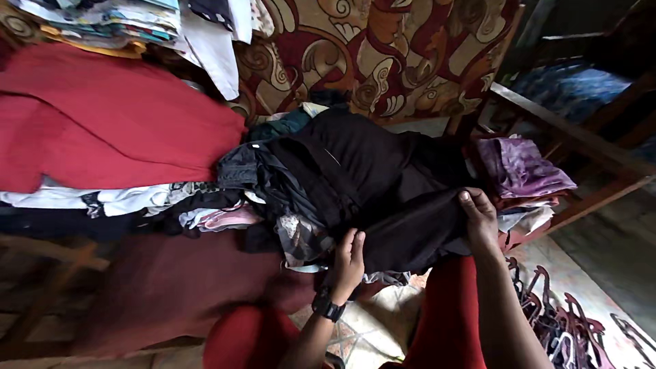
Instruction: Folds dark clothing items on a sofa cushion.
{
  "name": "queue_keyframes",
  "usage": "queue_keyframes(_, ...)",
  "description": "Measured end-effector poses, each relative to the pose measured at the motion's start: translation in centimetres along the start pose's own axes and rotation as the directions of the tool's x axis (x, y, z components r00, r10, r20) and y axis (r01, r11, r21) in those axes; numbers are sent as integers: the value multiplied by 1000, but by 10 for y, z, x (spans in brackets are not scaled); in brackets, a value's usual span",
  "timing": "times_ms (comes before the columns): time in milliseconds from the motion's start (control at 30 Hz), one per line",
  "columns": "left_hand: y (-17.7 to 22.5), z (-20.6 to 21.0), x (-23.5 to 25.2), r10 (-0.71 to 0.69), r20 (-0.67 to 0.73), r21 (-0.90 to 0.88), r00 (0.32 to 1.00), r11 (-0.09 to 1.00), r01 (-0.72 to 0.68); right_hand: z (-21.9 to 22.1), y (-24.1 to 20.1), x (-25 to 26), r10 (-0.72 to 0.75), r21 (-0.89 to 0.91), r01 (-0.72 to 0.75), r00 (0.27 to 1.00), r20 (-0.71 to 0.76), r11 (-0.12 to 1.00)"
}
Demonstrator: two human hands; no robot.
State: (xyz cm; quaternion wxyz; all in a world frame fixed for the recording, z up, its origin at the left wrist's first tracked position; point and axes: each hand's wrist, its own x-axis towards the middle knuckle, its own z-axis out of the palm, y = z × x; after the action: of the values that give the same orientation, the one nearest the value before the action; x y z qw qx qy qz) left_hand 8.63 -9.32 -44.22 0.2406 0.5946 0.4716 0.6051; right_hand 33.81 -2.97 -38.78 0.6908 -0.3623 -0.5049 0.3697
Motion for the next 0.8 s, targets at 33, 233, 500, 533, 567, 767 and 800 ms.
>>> queue_keyframes(33, -5, 4, -2, 71, -48, 30, 996, 997, -70, 2, 3, 1, -33, -57, 32, 999, -11, 998)
queue_keyframes(233, -16, 10, 10, -227, 41, 307, 973, 930, 204, 2, 73, 8, 283, -565, -172, 952, 114, 807)
queue_keyframes(500, 17, 5, 25, -426, 155, 401, 891, 852, 338, 30, 54, -31, -210, -618, 308, 951, 228, 723)
queue_keyframes(533, 21, 4, 29, -338, 147, 381, 930, 887, 262, 40, 53, -39, -181, -596, 325, 940, 289, 735)
queue_keyframes(567, 27, 3, 37, -219, 125, 361, 968, 919, 161, 49, 58, -45, -108, -589, 312, 929, 355, 746)
queue_keyframes(767, 58, -30, 151, 234, -50, 569, 971, 806, -165, 74, 112, -69, 19, -738, 423, 862, 507, 526)
queue_keyframes(800, 63, -37, 173, 170, -38, 636, 985, 764, -107, 74, 111, -69, 21, -737, 418, 863, 505, 532)
